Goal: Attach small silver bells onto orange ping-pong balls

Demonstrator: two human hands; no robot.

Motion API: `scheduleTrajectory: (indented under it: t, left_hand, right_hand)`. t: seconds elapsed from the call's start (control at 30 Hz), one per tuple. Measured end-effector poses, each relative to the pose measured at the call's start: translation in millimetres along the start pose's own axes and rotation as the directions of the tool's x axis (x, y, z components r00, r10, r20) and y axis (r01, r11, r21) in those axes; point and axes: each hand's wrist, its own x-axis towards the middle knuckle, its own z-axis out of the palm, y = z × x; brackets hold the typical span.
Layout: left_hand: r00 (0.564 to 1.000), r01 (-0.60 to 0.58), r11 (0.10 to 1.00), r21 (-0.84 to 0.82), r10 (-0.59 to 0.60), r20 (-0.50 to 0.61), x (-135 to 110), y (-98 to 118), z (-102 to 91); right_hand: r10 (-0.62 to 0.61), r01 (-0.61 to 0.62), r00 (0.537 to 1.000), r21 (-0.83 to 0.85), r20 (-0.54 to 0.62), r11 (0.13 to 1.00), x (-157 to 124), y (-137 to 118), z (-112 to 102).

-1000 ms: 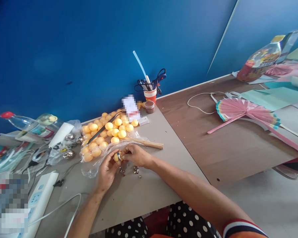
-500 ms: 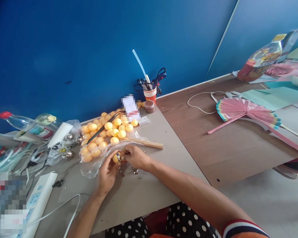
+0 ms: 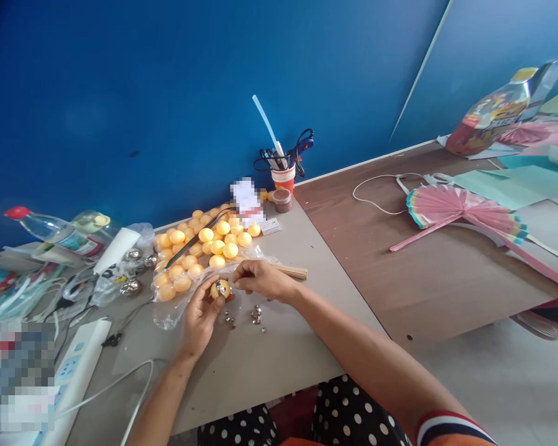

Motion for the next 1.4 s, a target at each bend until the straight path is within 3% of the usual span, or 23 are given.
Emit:
scheduleTrajectory:
  t: [0.07, 0.2, 0.3, 0.4, 0.63, 0.77, 1.0, 1.1, 1.27, 1.4]
  left_hand:
    - [1.0, 0.027, 0.998, -0.056, -0.028, -0.011, 1.2, 1.2, -2.0]
    - [0.998, 0.058, 0.995, -0.078, -0.059, -0.017, 2.4, 0.5, -4.1]
    - [0.996, 0.07, 0.997, -0.04, -0.072, -0.045, 2.7, -0.1, -3.9]
    - [0.994, 0.084, 0.997, -0.002, -0.083, -0.071, 2.4, 0.2, -4.1]
    - [0.992, 0.066, 0.996, 0.058, -0.059, -0.11, 2.8, -2.1, -7.6]
    - [0.991, 0.071, 0.995, 0.074, -0.062, -0.121, 3.6, -4.7, -10.0]
    - [0.991, 0.053, 0.994, 0.095, -0.041, -0.123, 3.5, -0.8, -8.8]
    - [0.992, 0.05, 0.992, 0.115, -0.036, -0.121, 3.3, 2.2, -7.8]
    - [0.991, 0.06, 0.993, 0.103, -0.046, -0.128, 3.9, 2.7, -7.5]
    - [0.992, 0.069, 0.992, 0.103, -0.057, -0.114, 4.1, -1.8, -8.5]
  right_hand:
    - [-0.043, 0.043, 0.999, -0.279, 0.008, 0.959, -1.6, -0.9, -0.1]
    - [-0.107, 0.177, 0.984, -0.709, 0.143, 0.682, -6.6, 1.2, 12.2]
    - [-0.077, 0.216, 0.976, -0.843, 0.205, 0.492, -9.2, 2.3, 22.7]
    - [-0.06, 0.226, 0.973, -0.887, 0.221, 0.403, -9.7, 1.2, 29.5]
    - [-0.146, 0.318, 0.948, -0.874, 0.283, 0.368, -7.1, 11.3, 44.4]
    - [-0.206, 0.336, 0.94, -0.851, 0.273, 0.404, -4.1, 23.6, 48.5]
    - [-0.216, 0.225, 0.967, -0.846, 0.133, 0.484, 0.2, 18.2, 25.4]
    - [-0.251, 0.234, 0.961, -0.818, 0.114, 0.525, -1.2, 13.0, 20.6]
    - [-0.163, 0.257, 0.964, -0.883, 0.208, 0.394, -3.7, 12.3, 30.6]
    - [-0.157, 0.239, 0.969, -0.888, 0.191, 0.393, -1.7, 15.7, 34.7]
